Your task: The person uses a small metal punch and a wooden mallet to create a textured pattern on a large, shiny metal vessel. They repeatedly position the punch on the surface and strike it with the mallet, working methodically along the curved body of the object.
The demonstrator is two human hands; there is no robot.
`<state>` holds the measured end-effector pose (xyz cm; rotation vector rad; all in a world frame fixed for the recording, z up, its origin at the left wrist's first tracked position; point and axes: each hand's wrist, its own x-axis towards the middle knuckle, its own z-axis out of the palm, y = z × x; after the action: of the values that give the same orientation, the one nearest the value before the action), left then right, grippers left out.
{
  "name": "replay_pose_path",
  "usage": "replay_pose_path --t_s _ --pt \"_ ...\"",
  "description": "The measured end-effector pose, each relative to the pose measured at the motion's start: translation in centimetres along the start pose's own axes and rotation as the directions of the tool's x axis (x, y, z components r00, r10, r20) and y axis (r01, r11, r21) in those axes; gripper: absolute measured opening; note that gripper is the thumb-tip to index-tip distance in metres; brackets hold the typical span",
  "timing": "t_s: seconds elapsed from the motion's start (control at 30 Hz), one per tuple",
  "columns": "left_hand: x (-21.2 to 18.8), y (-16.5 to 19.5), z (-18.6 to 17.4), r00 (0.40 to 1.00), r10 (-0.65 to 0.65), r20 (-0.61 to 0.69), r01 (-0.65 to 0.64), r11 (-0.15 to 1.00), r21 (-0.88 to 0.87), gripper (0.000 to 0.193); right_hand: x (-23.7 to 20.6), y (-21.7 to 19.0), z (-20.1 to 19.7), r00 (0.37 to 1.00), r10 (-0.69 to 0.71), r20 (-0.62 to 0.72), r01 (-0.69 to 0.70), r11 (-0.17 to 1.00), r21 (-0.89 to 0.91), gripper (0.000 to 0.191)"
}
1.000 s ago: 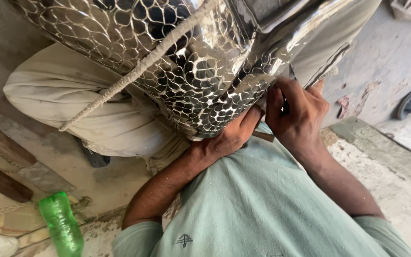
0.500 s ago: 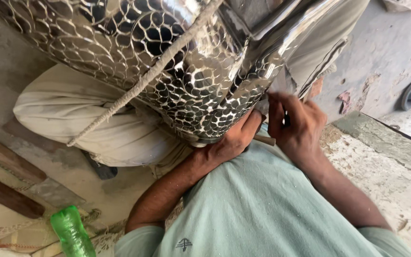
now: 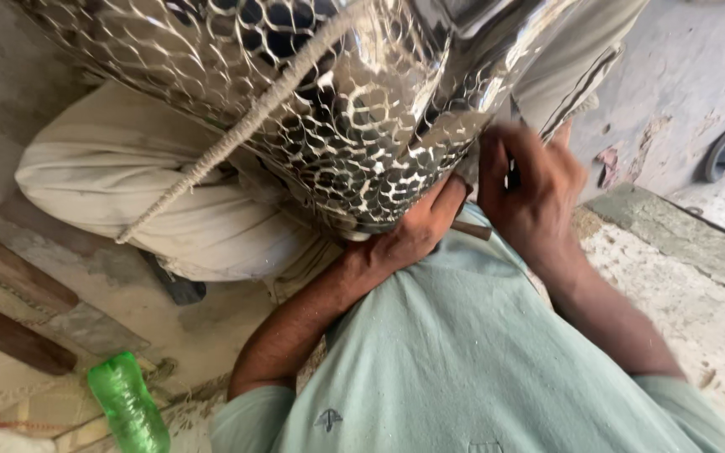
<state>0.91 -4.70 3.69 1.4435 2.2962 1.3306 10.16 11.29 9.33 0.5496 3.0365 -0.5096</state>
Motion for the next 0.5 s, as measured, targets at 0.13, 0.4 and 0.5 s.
replay_pose_path --t_s 0.13,0.4,0.5 --pt "-0.23 -0.20 -0.18 0.999 0.002 0.035 -0.005 0.997 0.083 0.007 -0.01 0.07 0.00 0.997 -0.071 -0.007 0.071 0.996 0.055 0.007" --pt "-0.49 -0.26 0.15 0.999 0.011 0.035 -0.014 0.995 0.099 0.008 0.20 0.15 0.24 1.000 -0.031 0.006 0.031 1.000 0.005 0.004" --pt "-0.68 -0.23 -0.08 0.999 0.002 0.050 -0.008 0.993 0.120 0.006 0.44 0.04 0.26 0.999 -0.049 0.004 0.049 0.999 0.007 0.007"
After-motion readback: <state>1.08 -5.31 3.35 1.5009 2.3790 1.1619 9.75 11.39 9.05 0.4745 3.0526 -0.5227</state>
